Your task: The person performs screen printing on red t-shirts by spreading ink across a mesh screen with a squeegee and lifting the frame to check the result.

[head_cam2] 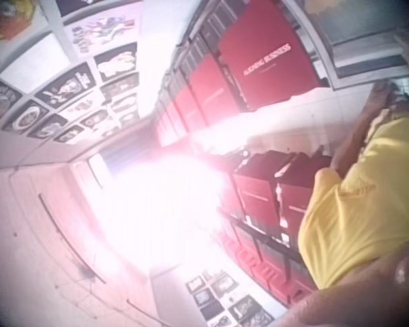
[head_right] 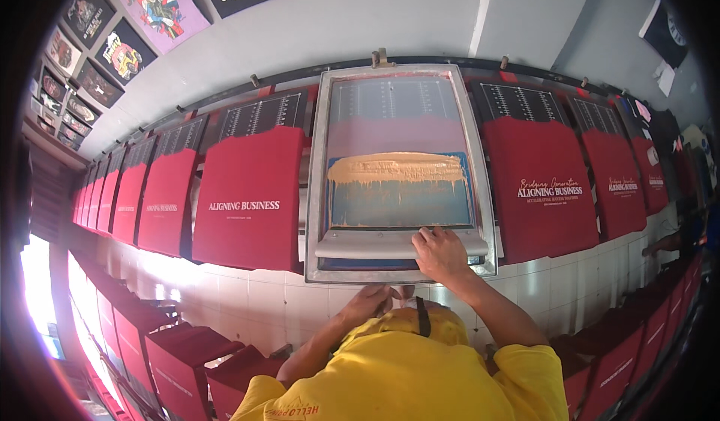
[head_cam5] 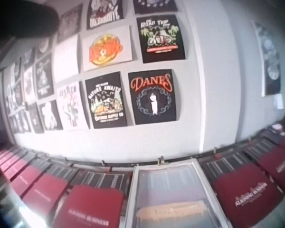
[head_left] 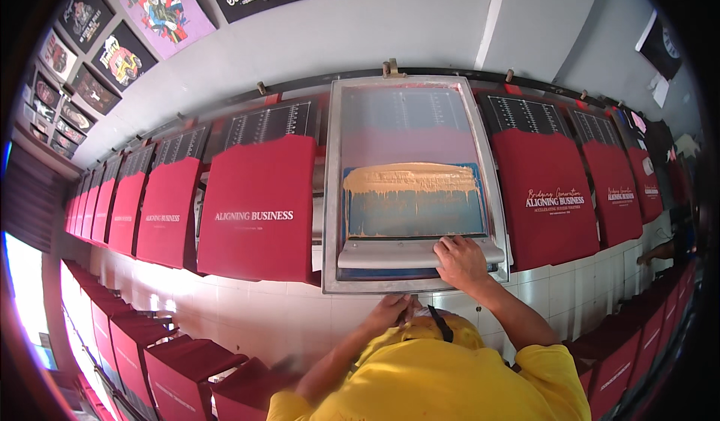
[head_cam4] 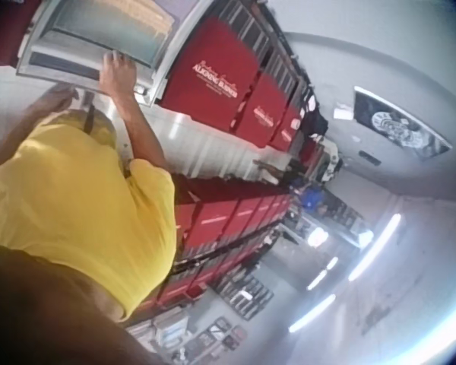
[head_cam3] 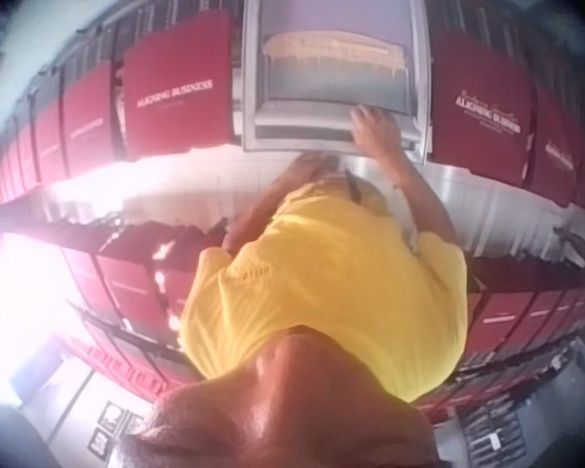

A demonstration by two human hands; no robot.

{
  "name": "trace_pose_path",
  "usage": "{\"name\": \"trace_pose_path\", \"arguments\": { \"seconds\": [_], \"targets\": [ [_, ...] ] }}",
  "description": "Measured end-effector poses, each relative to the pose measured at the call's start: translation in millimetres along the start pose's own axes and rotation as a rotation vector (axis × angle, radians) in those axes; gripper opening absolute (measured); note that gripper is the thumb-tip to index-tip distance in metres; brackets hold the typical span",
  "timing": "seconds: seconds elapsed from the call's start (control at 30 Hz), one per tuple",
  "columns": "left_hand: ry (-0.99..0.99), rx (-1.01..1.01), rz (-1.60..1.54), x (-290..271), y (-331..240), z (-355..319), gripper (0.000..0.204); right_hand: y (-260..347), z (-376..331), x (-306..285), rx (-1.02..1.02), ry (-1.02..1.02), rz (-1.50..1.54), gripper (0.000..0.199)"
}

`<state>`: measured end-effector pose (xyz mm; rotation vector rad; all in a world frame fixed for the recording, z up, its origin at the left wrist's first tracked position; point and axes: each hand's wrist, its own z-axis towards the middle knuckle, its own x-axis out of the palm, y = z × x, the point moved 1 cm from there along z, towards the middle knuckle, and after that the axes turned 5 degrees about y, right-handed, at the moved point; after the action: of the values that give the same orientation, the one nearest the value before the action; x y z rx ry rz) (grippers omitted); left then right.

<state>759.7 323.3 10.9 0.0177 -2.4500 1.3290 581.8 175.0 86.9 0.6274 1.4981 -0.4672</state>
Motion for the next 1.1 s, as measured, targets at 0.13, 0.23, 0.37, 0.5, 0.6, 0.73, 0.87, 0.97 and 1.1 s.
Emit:
{"name": "trace_pose_path", "arguments": {
  "seconds": [0.13, 0.23, 0.37, 0.5, 0.6, 0.73, 0.87, 0.97, 1.1],
  "targets": [
    [-0.512, 0.799, 1.058, -30, -83, -39, 0.031, 0, -1, -11, 0.010, 0.052, 0.011, 0.030],
    [-0.556, 0.709, 1.574, -38, -151, -50, 0.040, 0, -4, -5, 0.035, 0.006, 0.032, 0.030],
    [-0.408, 0.528, 1.606, -82, -117, -14, 0.034, -15, -23, -13, 0.032, -0.152, 0.021, 0.033],
    [-0.494, 0.542, 1.536, -88, -85, -1, 0.024, -46, -63, -5, 0.129, -0.144, -0.010, 0.034],
    [-0.525, 0.495, 1.510, -85, -96, -1, 0.025, -53, -53, -5, 0.185, -0.108, 0.092, 0.028],
    [-0.540, 0.513, 1.495, -82, -105, -10, 0.027, -52, -58, -11, 0.167, -0.113, 0.133, 0.022],
    [-0.567, 0.496, 1.493, -72, -80, -28, 0.029, -39, -75, 0, 0.127, -0.131, 0.118, 0.023],
    [-0.565, 0.544, 1.524, -73, -69, -25, 0.033, -38, -85, 28, 0.128, -0.208, 0.100, 0.024],
    [-0.562, 0.609, 1.541, -90, -86, 3, 0.035, -58, -55, 33, 0.121, -0.259, 0.082, 0.022]
  ]
}}
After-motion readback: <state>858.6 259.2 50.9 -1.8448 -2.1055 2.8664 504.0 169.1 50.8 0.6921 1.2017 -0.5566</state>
